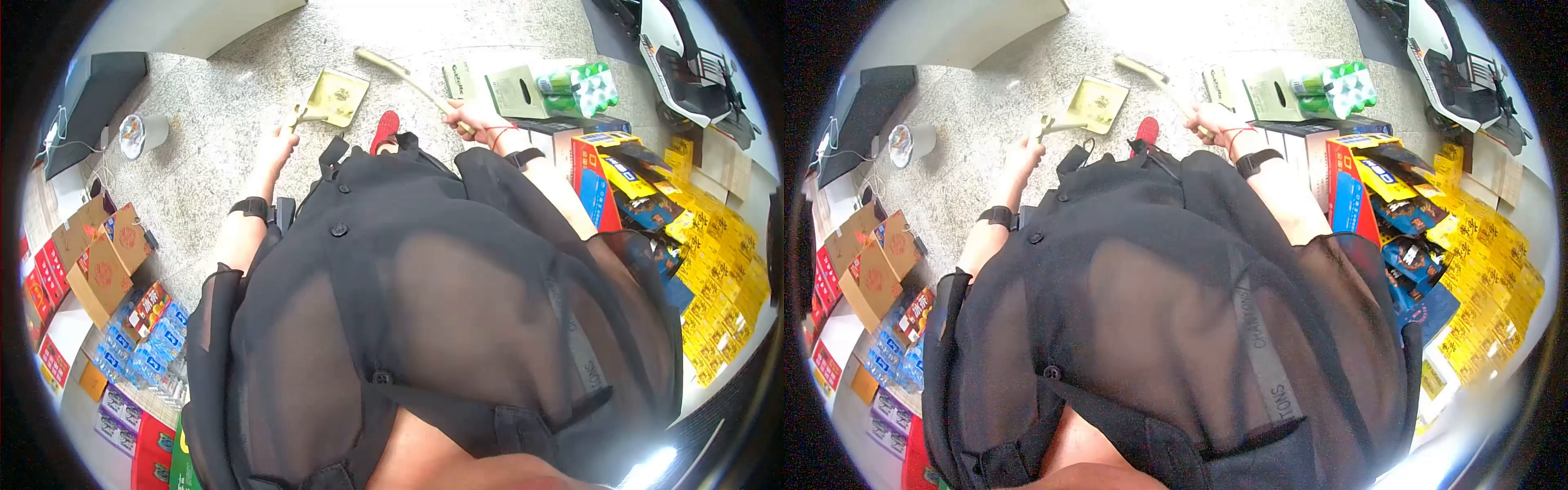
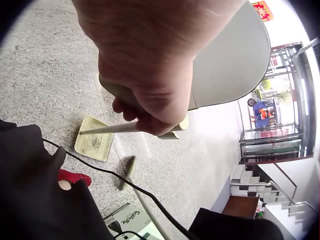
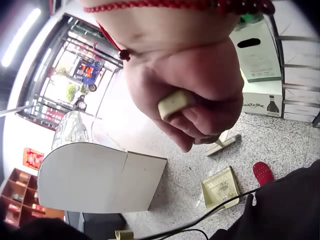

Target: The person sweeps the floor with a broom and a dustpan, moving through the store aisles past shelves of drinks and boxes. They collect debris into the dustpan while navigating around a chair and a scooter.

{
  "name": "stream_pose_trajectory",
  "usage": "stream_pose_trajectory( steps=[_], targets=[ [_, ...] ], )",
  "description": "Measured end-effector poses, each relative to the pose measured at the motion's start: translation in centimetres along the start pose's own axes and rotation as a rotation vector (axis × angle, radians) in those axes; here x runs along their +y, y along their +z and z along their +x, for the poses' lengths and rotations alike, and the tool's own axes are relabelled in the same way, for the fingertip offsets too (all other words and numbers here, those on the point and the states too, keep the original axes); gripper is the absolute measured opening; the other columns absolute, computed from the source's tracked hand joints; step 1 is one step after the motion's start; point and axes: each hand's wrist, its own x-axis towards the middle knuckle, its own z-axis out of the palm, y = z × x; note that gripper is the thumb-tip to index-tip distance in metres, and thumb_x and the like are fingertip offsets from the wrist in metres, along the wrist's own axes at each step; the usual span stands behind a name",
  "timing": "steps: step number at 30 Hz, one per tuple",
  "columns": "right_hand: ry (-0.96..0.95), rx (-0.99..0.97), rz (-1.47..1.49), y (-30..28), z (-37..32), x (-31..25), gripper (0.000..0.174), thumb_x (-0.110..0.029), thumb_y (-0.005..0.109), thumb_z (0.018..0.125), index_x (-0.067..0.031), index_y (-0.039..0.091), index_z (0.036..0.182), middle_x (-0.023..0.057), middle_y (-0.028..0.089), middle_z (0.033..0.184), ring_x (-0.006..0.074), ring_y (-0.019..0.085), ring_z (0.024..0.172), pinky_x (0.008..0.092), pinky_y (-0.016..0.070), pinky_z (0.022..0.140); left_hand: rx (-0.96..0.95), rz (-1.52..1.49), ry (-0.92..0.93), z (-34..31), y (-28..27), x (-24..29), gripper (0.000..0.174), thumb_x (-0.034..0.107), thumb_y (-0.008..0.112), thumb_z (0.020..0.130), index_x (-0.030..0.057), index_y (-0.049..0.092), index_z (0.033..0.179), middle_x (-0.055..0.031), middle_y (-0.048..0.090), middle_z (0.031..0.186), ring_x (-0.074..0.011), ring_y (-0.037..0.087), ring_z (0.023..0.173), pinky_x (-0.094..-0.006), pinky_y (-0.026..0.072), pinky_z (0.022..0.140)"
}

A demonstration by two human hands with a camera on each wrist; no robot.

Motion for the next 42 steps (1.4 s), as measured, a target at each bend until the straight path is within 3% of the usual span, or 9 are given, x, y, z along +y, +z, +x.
stream_pose_trajectory(
  steps=[7,8,17,20,27,31,33,36,42],
  targets=[
    [-0.047,-0.139,0.115,-5.4,-4.8,-3.2,0.060,0.000,0.055,0.074,-0.0036,0.043,0.132,-0.0020,0.051,0.077,0.0015,0.036,0.050,0.0140,0.0291,0.044,-0.028,0.163,0.132,7.2,2.1,7.1,0.036,0.018,0.061,0.070,0.0040,0.064,0.103,-0.0023,0.059,0.065,-0.0100,0.053,0.058,-0.0266,0.0435,0.056],
    [-0.028,-0.136,0.171,-6.7,-4.5,-2.6,0.062,0.004,0.059,0.071,-0.0078,0.046,0.131,0.0025,0.058,0.095,0.0033,0.042,0.058,0.0144,0.0365,0.049,-0.054,0.116,0.079,6.6,1.8,9.5,0.035,0.017,0.060,0.070,0.0034,0.064,0.103,-0.0019,0.059,0.067,-0.0091,0.052,0.059,-0.0260,0.0433,0.057],
    [-0.126,0.083,0.194,-11.8,-5.4,-5.4,0.060,-0.003,0.057,0.076,-0.0114,0.043,0.133,-0.0048,0.052,0.078,-0.0003,0.039,0.053,0.0133,0.0298,0.043,-0.171,0.081,0.142,13.0,3.7,15.4,0.031,0.016,0.058,0.074,0.0019,0.061,0.102,-0.0009,0.057,0.072,-0.0089,0.050,0.060,-0.0253,0.0423,0.057],
    [-0.172,0.134,0.374,-13.3,0.1,-5.8,0.039,-0.007,0.062,0.077,-0.0091,0.054,0.114,-0.0024,0.050,0.069,0.0048,0.043,0.054,0.0210,0.0378,0.047,-0.228,0.095,0.182,16.3,5.1,17.2,0.032,0.016,0.058,0.074,0.0017,0.061,0.103,-0.0009,0.057,0.072,-0.0088,0.049,0.060,-0.0249,0.0422,0.056],
    [0.001,0.130,0.599,-11.2,8.1,-10.5,0.033,-0.003,0.058,0.080,-0.0104,0.045,0.109,-0.0015,0.044,0.065,0.0044,0.040,0.046,0.0180,0.0328,0.039,-0.387,0.285,0.328,23.2,4.8,23.4,0.039,0.016,0.058,0.075,0.0012,0.058,0.111,-0.0027,0.058,0.073,-0.0098,0.053,0.062,-0.0260,0.0448,0.058],
    [0.004,0.089,0.512,-8.5,6.9,-13.6,0.031,-0.001,0.059,0.078,-0.0051,0.048,0.107,0.0005,0.049,0.066,0.0053,0.044,0.046,0.0183,0.0324,0.036,-0.409,0.358,0.424,28.9,3.8,26.3,0.038,0.019,0.058,0.077,0.0028,0.058,0.111,-0.0036,0.059,0.074,-0.0102,0.054,0.062,-0.0265,0.0450,0.058],
    [0.022,0.118,0.548,-7.5,6.0,-15.0,0.039,-0.001,0.059,0.077,-0.0022,0.049,0.114,0.0010,0.052,0.068,0.0050,0.044,0.046,0.0175,0.0317,0.036,-0.444,0.452,0.402,30.7,3.0,28.6,0.041,0.025,0.062,0.072,0.0060,0.062,0.109,-0.0168,0.065,0.096,-0.0269,0.063,0.093,-0.0352,0.0467,0.082],
    [-0.055,0.032,0.627,-6.8,4.1,-16.9,0.060,0.000,0.058,0.074,-0.0025,0.039,0.132,0.0008,0.053,0.070,0.0021,0.041,0.046,0.0152,0.0297,0.037,-0.506,0.602,0.476,33.3,1.9,31.4,0.042,0.025,0.062,0.071,0.0053,0.061,0.108,-0.0179,0.065,0.097,-0.0280,0.062,0.093,-0.0358,0.0464,0.083],
    [-0.039,0.164,0.756,-4.7,0.2,-18.9,0.060,-0.001,0.056,0.075,-0.0020,0.038,0.133,0.0011,0.051,0.071,0.0008,0.037,0.044,0.0139,0.0261,0.037,-0.550,0.769,0.609,36.7,0.1,35.7,0.043,0.028,0.061,0.071,0.0043,0.061,0.107,-0.0187,0.065,0.090,-0.0285,0.063,0.087,-0.0368,0.0469,0.079]
  ],
)
